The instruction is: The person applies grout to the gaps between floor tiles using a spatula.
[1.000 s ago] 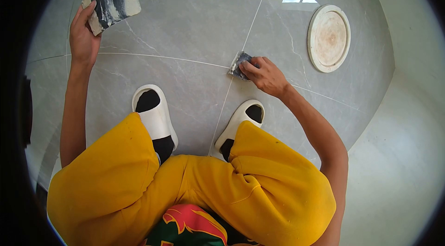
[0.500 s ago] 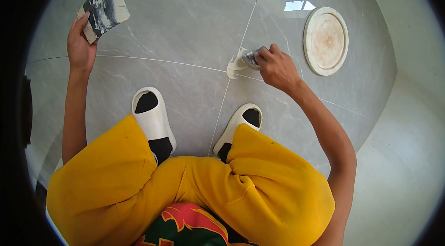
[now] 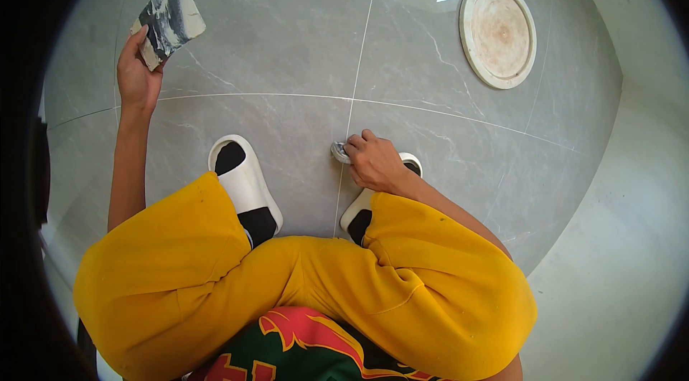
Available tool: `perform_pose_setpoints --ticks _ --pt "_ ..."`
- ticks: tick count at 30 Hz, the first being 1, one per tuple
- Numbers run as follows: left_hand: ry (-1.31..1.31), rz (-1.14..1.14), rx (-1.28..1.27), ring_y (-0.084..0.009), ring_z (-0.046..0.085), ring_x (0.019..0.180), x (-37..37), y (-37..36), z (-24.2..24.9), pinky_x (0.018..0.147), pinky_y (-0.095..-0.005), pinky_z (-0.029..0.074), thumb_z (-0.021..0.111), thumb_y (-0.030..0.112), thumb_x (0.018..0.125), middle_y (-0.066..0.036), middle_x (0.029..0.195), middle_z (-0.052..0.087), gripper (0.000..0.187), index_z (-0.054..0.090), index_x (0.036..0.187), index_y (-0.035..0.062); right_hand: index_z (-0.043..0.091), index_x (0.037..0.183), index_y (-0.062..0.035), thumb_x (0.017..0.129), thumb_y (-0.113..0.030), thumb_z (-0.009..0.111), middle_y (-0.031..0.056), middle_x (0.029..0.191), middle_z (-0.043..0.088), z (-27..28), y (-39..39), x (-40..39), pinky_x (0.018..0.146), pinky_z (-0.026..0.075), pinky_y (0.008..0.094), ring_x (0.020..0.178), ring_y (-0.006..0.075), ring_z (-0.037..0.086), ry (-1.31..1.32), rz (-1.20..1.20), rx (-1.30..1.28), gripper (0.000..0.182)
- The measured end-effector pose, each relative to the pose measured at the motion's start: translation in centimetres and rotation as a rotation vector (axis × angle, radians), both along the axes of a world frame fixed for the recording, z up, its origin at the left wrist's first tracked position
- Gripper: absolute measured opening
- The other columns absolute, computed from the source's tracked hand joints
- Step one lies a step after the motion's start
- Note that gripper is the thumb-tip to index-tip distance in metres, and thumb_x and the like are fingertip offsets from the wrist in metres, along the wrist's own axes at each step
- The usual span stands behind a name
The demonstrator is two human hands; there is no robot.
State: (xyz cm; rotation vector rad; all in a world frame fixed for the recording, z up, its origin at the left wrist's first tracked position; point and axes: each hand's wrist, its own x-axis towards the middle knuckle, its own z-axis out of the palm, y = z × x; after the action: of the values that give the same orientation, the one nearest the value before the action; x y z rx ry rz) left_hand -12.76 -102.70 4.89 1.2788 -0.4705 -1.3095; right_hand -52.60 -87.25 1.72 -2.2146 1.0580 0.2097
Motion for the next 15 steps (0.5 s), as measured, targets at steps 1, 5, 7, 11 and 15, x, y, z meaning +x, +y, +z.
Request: perform_pose_setpoints --ticks 1,5,7,11,15 --pt "-0.004 -0.021 -0.006 -0.0103 0.059 0.097 -0.1 -0.2 0.0 0.085 -0.0266 0.044 0.052 0.020 0.094 -0.001 0.108 0.061 0.026 0.056 0.115 0.0061 0.064 0.103 -0.0017 0.068 -0.010 0.062 0.0087 0.101 0.061 -0.2 -0.5 -0.3 0.072 0.052 0.0364 0.089 0.0275 0.055 -0.020 -0.026 -0.034 0.036" --pt "-0.014 -0.063 -0.028 -0.0091 0.060 0.096 -0.2 -0.1 0.0 0.085 -0.0272 0.045 0.050 0.019 0.095 0.000 0.105 0.062 0.024 0.056 0.114 0.0069 0.067 0.105 -0.0050 0.066 -0.007 0.064 0.0066 0.104 0.062 0.9 -5.7 -1.2 0.072 0.053 0.0362 0.092 0.0264 0.055 -0.041 -0.110 -0.215 0.039" --pt "-0.017 -0.055 -0.020 -0.0091 0.060 0.095 0.0 0.1 -0.1 0.085 -0.0276 0.046 0.050 0.018 0.095 0.000 0.105 0.062 0.023 0.055 0.114 0.0071 0.067 0.105 -0.0052 0.065 -0.005 0.065 0.0062 0.107 0.062 0.7 -8.4 -2.2 0.073 0.054 0.0356 0.093 0.0257 0.055 -0.028 -0.018 -0.334 0.041" --pt "-0.049 -0.056 -0.005 -0.0091 0.061 0.094 0.3 0.7 -0.4 0.083 -0.0263 0.047 0.049 0.020 0.095 -0.001 0.105 0.062 0.024 0.055 0.115 0.0063 0.068 0.106 -0.0057 0.063 -0.002 0.067 0.0056 0.109 0.062 -0.5 -10.4 -4.1 0.076 0.054 0.0341 0.095 0.0243 0.055 -0.059 0.062 -0.403 0.044" --pt "-0.180 -0.156 0.067 -0.0091 0.061 0.090 -1.9 1.8 -0.6 0.080 -0.0252 0.048 0.056 0.021 0.093 -0.002 0.104 0.063 0.028 0.055 0.115 0.0032 0.068 0.104 -0.0039 0.065 -0.004 0.065 0.0071 0.107 0.063 -0.1 -11.9 -4.4 0.076 0.053 0.0343 0.092 0.0237 0.056 -0.103 -0.131 -0.379 0.039"
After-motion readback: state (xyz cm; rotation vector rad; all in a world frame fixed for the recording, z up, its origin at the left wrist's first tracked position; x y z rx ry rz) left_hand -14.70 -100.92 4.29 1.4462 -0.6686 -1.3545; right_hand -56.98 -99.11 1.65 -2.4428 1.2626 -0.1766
